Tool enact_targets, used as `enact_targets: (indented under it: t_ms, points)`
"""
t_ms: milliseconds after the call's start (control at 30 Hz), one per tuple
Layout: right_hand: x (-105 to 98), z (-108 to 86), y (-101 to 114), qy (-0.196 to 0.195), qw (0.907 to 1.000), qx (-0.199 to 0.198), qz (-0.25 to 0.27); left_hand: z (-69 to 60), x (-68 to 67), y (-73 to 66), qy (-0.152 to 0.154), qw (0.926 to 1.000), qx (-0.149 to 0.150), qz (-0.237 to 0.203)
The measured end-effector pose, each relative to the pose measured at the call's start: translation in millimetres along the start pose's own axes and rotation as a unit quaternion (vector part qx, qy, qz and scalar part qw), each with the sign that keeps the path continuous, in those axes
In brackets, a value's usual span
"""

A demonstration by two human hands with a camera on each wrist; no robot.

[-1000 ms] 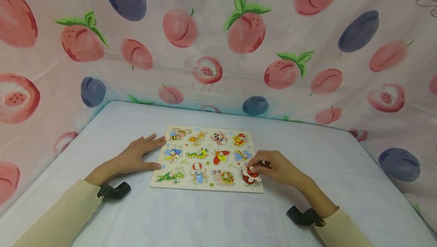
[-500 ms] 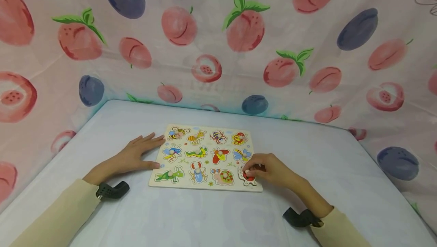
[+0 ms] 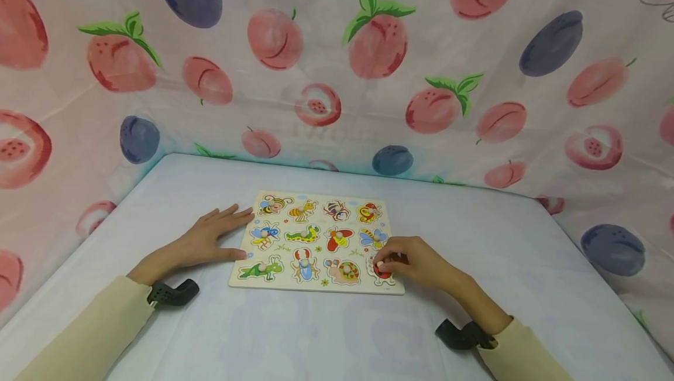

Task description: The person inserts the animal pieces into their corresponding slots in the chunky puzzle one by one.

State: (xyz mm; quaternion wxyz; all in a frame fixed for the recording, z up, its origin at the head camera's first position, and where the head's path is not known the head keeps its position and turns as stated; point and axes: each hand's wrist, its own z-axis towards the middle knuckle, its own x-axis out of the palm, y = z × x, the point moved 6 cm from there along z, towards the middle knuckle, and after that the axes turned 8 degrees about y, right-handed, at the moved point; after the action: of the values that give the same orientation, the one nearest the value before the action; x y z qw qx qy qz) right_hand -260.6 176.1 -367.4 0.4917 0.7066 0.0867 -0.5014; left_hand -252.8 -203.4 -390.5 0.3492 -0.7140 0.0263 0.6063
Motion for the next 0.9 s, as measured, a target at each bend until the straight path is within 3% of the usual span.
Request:
enact_targets:
  t_ms: [900]
  points:
    - [3.2,2.6,-1.6,0.018,0.9998,-0.002,-0.001,-1.6,-2.8,-2.8,-0.002,0.9999,-0.006,-0.009]
